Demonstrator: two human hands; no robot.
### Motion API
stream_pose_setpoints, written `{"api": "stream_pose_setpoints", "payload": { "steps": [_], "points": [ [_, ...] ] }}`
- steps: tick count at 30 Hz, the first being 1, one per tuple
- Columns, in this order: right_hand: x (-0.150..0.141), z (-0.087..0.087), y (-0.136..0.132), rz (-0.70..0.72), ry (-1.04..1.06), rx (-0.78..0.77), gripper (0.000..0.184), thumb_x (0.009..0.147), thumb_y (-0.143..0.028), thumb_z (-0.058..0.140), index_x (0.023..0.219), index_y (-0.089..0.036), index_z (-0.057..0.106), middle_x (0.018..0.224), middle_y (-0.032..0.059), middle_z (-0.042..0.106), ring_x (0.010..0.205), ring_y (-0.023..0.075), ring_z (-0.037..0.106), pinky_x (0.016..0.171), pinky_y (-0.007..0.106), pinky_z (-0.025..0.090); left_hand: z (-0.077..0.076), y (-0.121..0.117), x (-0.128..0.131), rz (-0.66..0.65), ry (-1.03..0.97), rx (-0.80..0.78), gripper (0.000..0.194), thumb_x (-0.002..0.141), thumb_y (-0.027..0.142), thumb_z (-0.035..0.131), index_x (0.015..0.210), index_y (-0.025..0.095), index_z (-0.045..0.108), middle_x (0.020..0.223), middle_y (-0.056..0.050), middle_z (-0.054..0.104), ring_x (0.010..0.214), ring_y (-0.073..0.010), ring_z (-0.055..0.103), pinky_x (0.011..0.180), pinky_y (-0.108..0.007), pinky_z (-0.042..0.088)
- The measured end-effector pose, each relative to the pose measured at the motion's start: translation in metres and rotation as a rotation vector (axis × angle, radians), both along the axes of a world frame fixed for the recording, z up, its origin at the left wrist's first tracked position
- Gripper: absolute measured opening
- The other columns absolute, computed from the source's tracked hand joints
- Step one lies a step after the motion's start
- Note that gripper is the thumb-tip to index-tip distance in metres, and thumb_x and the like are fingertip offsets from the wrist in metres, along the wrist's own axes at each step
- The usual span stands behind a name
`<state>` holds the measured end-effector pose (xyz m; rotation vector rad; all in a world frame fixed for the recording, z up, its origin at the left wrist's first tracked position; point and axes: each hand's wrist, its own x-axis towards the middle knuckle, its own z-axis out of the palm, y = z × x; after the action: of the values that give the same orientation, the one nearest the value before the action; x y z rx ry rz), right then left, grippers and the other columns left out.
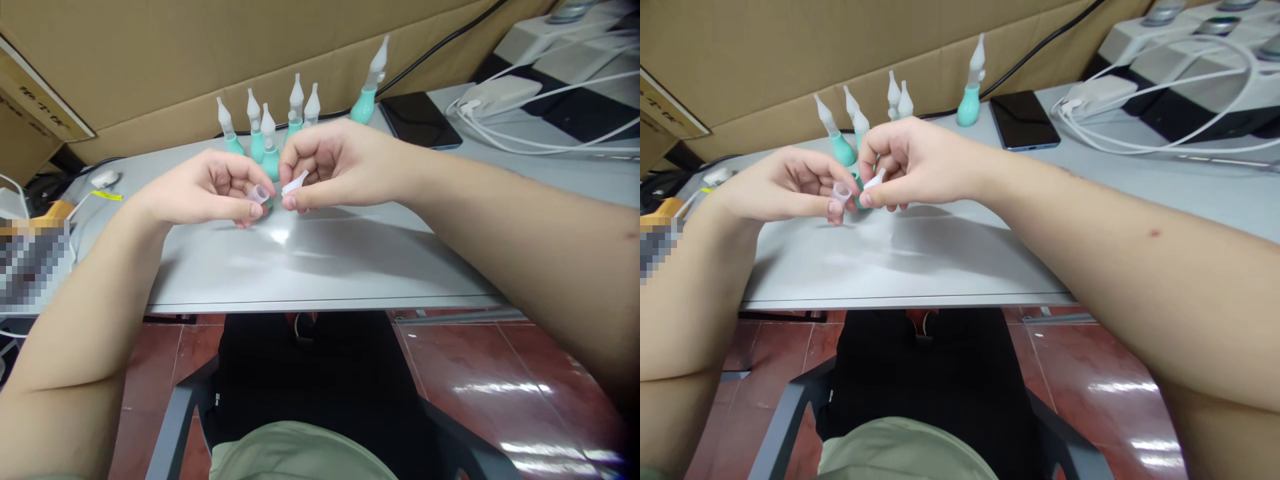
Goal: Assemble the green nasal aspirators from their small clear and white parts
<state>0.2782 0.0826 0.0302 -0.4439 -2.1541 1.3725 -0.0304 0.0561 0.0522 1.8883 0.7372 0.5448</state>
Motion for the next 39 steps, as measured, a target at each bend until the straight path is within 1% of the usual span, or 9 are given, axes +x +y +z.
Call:
{"api": "stream_pose_setpoints", "payload": {
  "steps": [3,8,13,17,25,30,32,34,39],
  "points": [
    [0.000,-0.005,0.002,0.027,-0.079,0.006,0.023,0.094,-0.022,0.107,0.105,-0.025,0.087,0.093,0.0012,0.089,0.081,0.0171,0.083,0.067,0.024,0.063,0.007,-0.002,-0.003,-0.066,0.064,-0.082,0.032,0.093,0.044,0.122,0.105,0.026,0.099,0.089,-0.009,0.094,0.068,-0.0221,0.090,0.067,-0.028,0.079],
    [-0.004,-0.006,-0.001,0.034,-0.179,0.122,0.017,0.092,-0.018,0.104,0.104,-0.023,0.094,0.091,-0.0003,0.087,0.080,0.0147,0.077,0.067,0.023,0.056,0.014,-0.005,-0.002,-0.169,0.198,-0.226,0.016,0.101,0.039,0.116,0.109,0.029,0.105,0.090,-0.010,0.095,0.061,-0.0200,0.086,0.056,-0.022,0.073],
    [-0.013,-0.003,-0.009,-0.046,-0.343,0.280,0.014,0.096,-0.012,0.102,0.104,-0.023,0.099,0.085,-0.0017,0.078,0.075,0.0138,0.064,0.065,0.029,0.046,0.008,-0.003,-0.002,-0.213,0.146,-0.244,0.020,0.102,0.037,0.114,0.120,0.030,0.107,0.095,-0.009,0.096,0.071,-0.0201,0.091,0.066,-0.023,0.078],
    [-0.020,-0.007,-0.012,-0.044,-0.364,0.353,0.016,0.096,-0.005,0.100,0.096,-0.018,0.091,0.077,-0.0050,0.060,0.074,0.0126,0.052,0.068,0.031,0.036,0.011,-0.010,0.000,-0.127,0.172,-0.304,0.034,0.102,0.046,0.115,0.126,0.025,0.105,0.102,-0.010,0.098,0.079,-0.0199,0.094,0.078,-0.024,0.081],
    [-0.024,-0.003,-0.020,-0.064,-0.369,0.348,0.018,0.101,0.000,0.094,0.103,-0.016,0.087,0.092,-0.0012,0.074,0.090,0.0159,0.064,0.081,0.032,0.045,0.011,-0.013,0.004,-0.067,0.136,-0.320,0.028,0.096,0.040,0.119,0.118,0.028,0.107,0.098,-0.007,0.098,0.082,-0.0192,0.096,0.078,-0.020,0.079],
    [-0.018,-0.006,-0.017,-0.128,-0.259,0.331,0.016,0.103,-0.008,0.096,0.115,-0.017,0.091,0.087,-0.0023,0.074,0.083,0.0150,0.061,0.077,0.032,0.043,0.003,-0.010,0.006,0.006,0.037,-0.167,0.028,0.088,0.041,0.124,0.109,0.030,0.108,0.094,-0.006,0.096,0.073,-0.0155,0.088,0.064,-0.016,0.071],
    [-0.015,-0.006,-0.016,-0.170,-0.160,0.313,0.006,0.108,-0.012,0.093,0.109,-0.018,0.089,0.080,-0.0027,0.071,0.075,0.0139,0.056,0.073,0.033,0.040,0.000,-0.012,0.008,0.048,-0.037,-0.146,0.031,0.085,0.042,0.127,0.105,0.029,0.108,0.095,-0.007,0.096,0.074,-0.0162,0.088,0.067,-0.019,0.075],
    [-0.012,-0.004,-0.016,-0.217,-0.030,0.308,0.011,0.111,-0.013,0.090,0.102,-0.019,0.085,0.077,-0.0026,0.069,0.071,0.0127,0.053,0.070,0.034,0.038,-0.002,-0.014,0.010,0.090,-0.102,-0.137,0.034,0.082,0.042,0.129,0.101,0.027,0.106,0.093,-0.006,0.096,0.076,-0.0174,0.091,0.073,-0.022,0.079],
    [-0.010,0.004,-0.015,-0.191,0.228,0.253,0.024,0.112,-0.007,0.088,0.094,-0.019,0.080,0.080,-0.0006,0.073,0.074,0.0108,0.064,0.068,0.029,0.044,-0.007,-0.017,0.015,0.172,-0.205,-0.042,0.046,0.076,0.042,0.133,0.094,0.020,0.097,0.098,-0.007,0.096,0.083,-0.0210,0.095,0.078,-0.028,0.083]
  ]
}}
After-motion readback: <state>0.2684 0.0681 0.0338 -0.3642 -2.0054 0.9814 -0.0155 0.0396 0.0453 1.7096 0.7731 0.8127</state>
